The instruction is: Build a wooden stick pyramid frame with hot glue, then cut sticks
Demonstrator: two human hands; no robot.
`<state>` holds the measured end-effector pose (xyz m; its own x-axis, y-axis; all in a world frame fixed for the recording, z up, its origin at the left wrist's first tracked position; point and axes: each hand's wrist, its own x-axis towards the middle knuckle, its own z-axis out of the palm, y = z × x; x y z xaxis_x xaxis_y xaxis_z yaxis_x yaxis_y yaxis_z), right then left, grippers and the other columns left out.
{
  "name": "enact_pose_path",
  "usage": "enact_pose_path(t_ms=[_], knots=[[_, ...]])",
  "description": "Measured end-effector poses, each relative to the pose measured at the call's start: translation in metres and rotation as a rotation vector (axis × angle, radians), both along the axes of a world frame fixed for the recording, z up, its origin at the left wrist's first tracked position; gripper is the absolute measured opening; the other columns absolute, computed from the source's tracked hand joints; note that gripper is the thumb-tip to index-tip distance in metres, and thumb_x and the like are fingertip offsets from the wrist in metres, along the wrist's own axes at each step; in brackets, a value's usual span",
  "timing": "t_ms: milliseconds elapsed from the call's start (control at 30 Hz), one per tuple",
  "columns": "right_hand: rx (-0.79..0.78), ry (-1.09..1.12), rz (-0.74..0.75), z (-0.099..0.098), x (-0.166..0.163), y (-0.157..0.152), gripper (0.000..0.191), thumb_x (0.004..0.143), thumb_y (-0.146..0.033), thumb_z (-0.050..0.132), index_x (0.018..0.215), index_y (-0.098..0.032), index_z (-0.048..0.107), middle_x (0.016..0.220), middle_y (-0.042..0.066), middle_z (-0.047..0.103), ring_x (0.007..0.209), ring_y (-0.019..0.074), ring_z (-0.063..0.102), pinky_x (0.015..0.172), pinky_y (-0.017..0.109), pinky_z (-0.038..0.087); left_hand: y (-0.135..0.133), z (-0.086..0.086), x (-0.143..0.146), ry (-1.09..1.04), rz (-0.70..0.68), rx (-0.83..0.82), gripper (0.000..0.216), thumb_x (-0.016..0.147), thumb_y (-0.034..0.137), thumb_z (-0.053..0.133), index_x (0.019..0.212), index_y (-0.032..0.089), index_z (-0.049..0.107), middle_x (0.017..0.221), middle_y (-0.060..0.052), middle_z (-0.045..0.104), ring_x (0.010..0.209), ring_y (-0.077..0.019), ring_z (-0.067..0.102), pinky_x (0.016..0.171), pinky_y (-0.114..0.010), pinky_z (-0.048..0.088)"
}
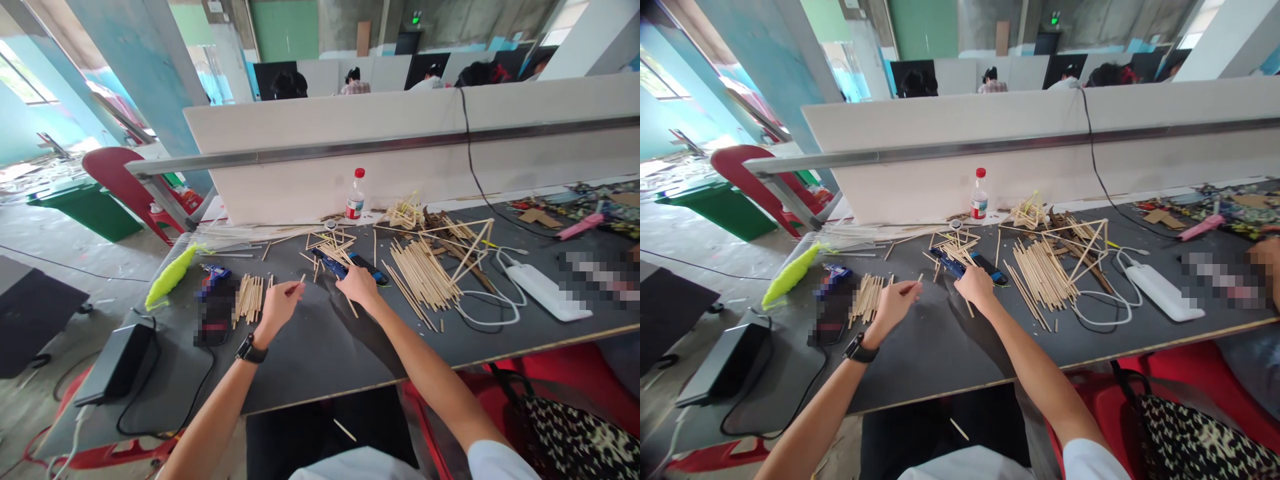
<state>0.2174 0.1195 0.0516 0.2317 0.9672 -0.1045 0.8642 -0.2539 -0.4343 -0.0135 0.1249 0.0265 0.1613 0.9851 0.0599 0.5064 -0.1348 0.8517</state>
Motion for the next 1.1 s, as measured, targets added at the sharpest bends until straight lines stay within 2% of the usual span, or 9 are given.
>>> enact_pose_path(t_ms=[100, 200, 367, 467, 800, 1100], knots=[[0.057, 0.062, -0.004, 0.002, 0.004, 0.000, 0.028, 0.074, -0.030, 0.069, 0.097, -0.015, 0.075, 0.094, 0.019, 0.077, 0.092, 0.0330, 0.073, 0.076, 0.035, 0.051, -0.002, -0.008, 0.012, -0.195, -0.040, -0.177, 0.035, 0.087, 0.050, 0.067, 0.094, 0.017, 0.078, 0.085, -0.010, 0.078, 0.073, -0.0213, 0.073, 0.065, -0.028, 0.055], [0.190, 0.332, 0.038, 0.000, 0.002, 0.001, 0.015, 0.074, -0.033, 0.068, 0.079, -0.019, 0.069, 0.081, 0.010, 0.075, 0.081, 0.0268, 0.071, 0.075, 0.033, 0.049, -0.006, -0.006, 0.018, -0.378, -0.053, -0.342, 0.044, 0.081, 0.054, 0.074, 0.098, 0.013, 0.076, 0.091, -0.013, 0.078, 0.080, -0.0214, 0.075, 0.069, -0.029, 0.057], [0.293, 1.051, 0.098, -0.005, -0.022, -0.001, 0.035, 0.069, -0.046, 0.075, 0.072, -0.024, 0.048, 0.075, 0.000, 0.068, 0.066, 0.0180, 0.064, 0.073, 0.033, 0.051, -0.016, 0.000, 0.022, -0.577, -0.189, -0.473, 0.057, 0.075, 0.062, 0.078, 0.104, 0.013, 0.075, 0.103, -0.014, 0.077, 0.093, -0.0215, 0.074, 0.083, -0.032, 0.058], [0.271, 1.273, 0.113, -0.008, -0.033, -0.002, 0.043, 0.064, -0.044, 0.080, 0.072, -0.025, 0.042, 0.077, -0.002, 0.066, 0.064, 0.0165, 0.063, 0.071, 0.033, 0.052, -0.020, 0.000, 0.025, -0.629, -0.259, -0.509, 0.056, 0.075, 0.061, 0.079, 0.106, 0.013, 0.075, 0.103, -0.012, 0.076, 0.094, -0.0208, 0.073, 0.084, -0.032, 0.058], [0.211, 1.264, 0.112, -0.023, -0.036, 0.002, 0.050, 0.061, -0.051, 0.081, 0.075, -0.025, 0.041, 0.079, -0.002, 0.066, 0.063, 0.0160, 0.062, 0.068, 0.033, 0.052, -0.022, 0.005, 0.025, -0.597, -0.268, -0.505, 0.059, 0.072, 0.063, 0.080, 0.102, 0.013, 0.073, 0.098, -0.011, 0.074, 0.085, -0.0206, 0.072, 0.075, -0.033, 0.061], [0.223, 1.244, 0.175, -0.026, -0.036, 0.001, 0.044, 0.066, -0.049, 0.078, 0.077, -0.025, 0.043, 0.081, -0.002, 0.065, 0.066, 0.0160, 0.061, 0.070, 0.032, 0.053, -0.019, 0.001, 0.025, -0.586, -0.270, -0.493, 0.058, 0.074, 0.064, 0.078, 0.103, 0.014, 0.072, 0.095, -0.010, 0.073, 0.081, -0.0189, 0.071, 0.070, -0.031, 0.061]])
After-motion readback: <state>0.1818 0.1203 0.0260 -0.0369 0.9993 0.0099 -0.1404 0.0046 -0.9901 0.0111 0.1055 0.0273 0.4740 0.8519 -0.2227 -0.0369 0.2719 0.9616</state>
